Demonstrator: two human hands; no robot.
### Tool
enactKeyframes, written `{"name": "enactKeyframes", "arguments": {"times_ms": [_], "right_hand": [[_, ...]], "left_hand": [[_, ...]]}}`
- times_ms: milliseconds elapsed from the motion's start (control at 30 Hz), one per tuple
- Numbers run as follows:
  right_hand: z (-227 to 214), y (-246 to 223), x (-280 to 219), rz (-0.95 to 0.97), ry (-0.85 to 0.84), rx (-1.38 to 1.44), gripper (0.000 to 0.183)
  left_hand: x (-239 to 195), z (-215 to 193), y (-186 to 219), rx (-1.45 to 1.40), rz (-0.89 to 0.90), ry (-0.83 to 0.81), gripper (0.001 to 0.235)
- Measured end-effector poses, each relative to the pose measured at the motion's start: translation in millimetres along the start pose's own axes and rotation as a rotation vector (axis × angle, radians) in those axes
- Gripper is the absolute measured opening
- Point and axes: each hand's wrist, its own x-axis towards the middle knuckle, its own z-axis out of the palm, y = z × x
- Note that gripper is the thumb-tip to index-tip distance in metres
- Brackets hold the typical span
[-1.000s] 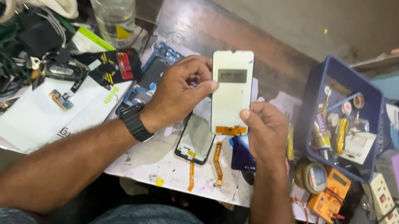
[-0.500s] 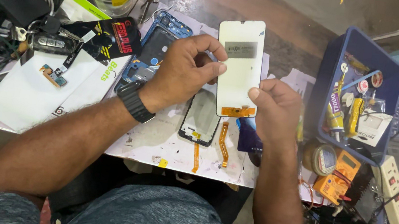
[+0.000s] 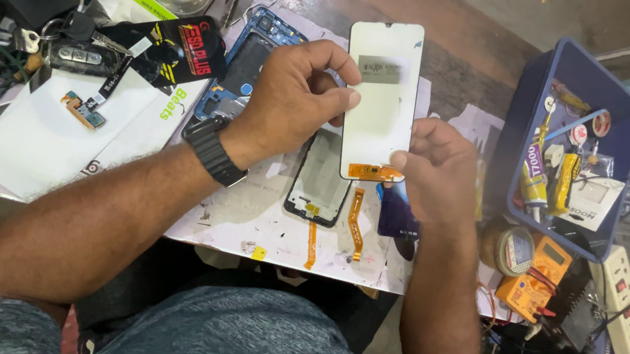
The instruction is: The person uses a green plastic pry tool to separate the screen assembly from the smartphone chassis. They then peel off a protective film from the removed screen and inspect the components.
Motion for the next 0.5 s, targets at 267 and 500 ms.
{"name": "enactKeyframes", "arguments": {"times_ms": [267, 500], "right_hand": [[2.0, -2.8, 0.7, 0.008, -0.050, 0.010, 0.029], [2.8, -3.6, 0.5, 0.047, -0.052, 0.024, 0.022]], "left_hand": [[-1.7, 0.2, 0.9, -0.030, 0.022, -0.004, 0.009], [-1.8, -1.4, -0.4, -0.047, 0.036, -0.010, 0.009]]}}
